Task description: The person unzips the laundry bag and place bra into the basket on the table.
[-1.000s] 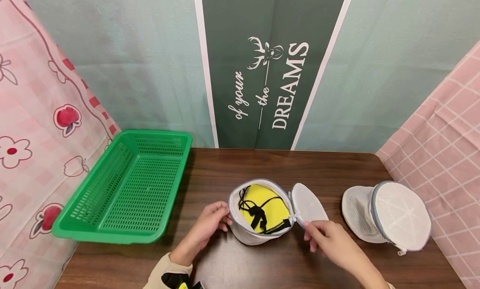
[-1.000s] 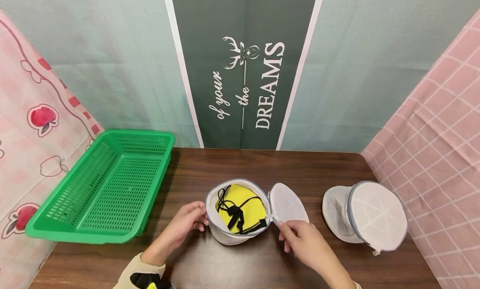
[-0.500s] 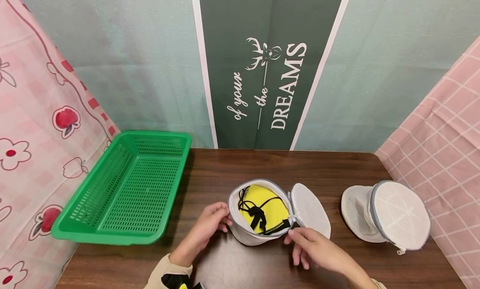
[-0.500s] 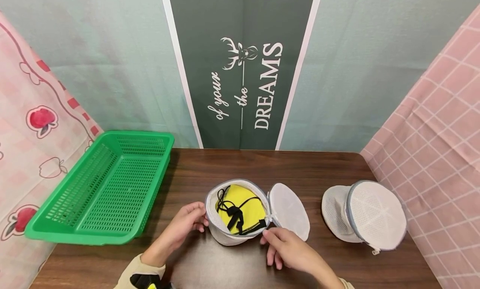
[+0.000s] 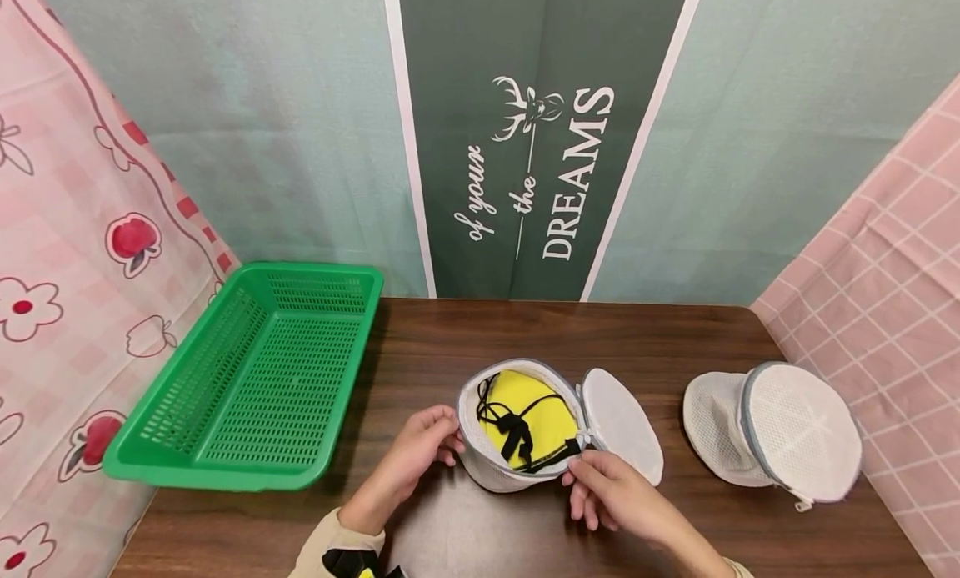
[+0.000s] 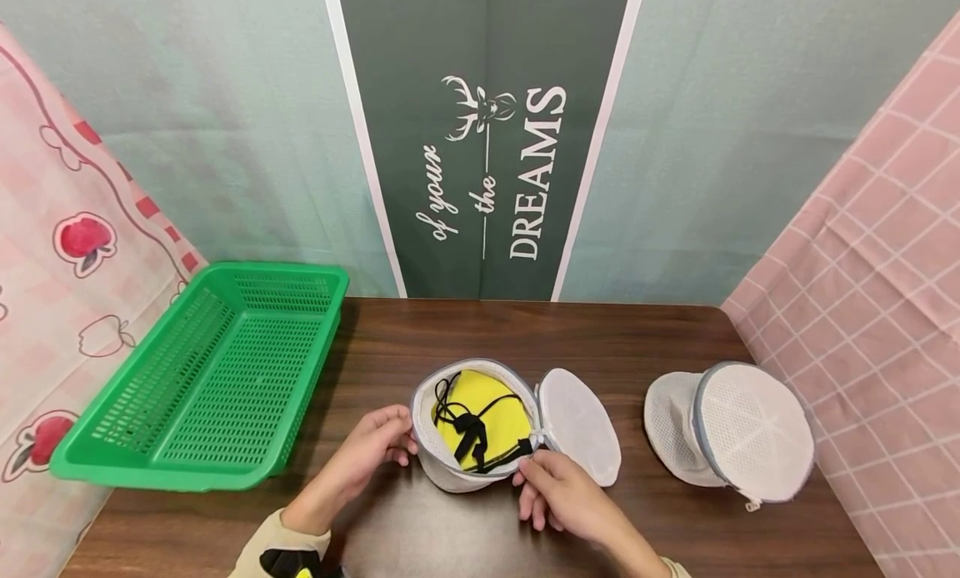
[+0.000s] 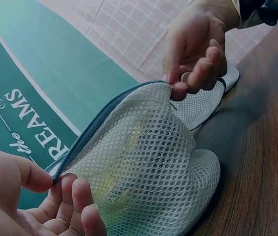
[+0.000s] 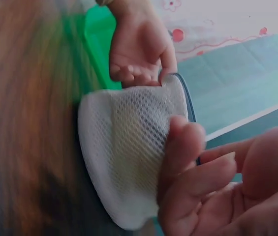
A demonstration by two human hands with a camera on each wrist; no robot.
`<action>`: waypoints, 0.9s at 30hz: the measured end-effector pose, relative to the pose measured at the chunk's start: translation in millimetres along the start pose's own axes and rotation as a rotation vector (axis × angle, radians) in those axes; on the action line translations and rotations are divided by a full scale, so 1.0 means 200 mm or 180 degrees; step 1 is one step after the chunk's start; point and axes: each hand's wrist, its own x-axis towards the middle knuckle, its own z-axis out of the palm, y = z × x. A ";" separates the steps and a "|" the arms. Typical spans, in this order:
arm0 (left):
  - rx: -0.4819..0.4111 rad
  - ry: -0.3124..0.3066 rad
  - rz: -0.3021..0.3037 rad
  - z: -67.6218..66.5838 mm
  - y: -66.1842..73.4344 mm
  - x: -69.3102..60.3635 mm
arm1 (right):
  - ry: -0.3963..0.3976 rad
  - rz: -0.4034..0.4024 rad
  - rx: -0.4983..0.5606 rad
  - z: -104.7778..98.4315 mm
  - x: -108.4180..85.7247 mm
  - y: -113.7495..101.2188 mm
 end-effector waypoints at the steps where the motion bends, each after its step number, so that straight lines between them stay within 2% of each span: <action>1: -0.0002 -0.0005 0.0003 0.00 0.00 0.00 | 0.0009 -0.0015 0.0062 0.00 0.00 0.00; 6: 0.0009 -0.0033 0.0031 0.00 0.00 0.00 | 0.0071 0.0047 0.0226 0.01 0.00 0.01; 13: 0.0101 -0.0132 0.0087 -0.01 0.01 -0.01 | 0.0089 0.0076 0.0162 0.01 0.00 0.00; 19: 0.0229 -0.0085 0.0105 0.01 0.04 -0.01 | 0.0078 0.0070 0.0171 0.01 0.00 0.00; 24: 0.0494 0.0005 0.0218 0.02 0.09 -0.04 | 0.0033 0.0071 0.0241 0.01 0.00 0.00; 27: 0.0739 -0.0019 0.0328 0.02 0.14 -0.06 | -0.0002 0.0085 0.0273 0.00 0.00 0.00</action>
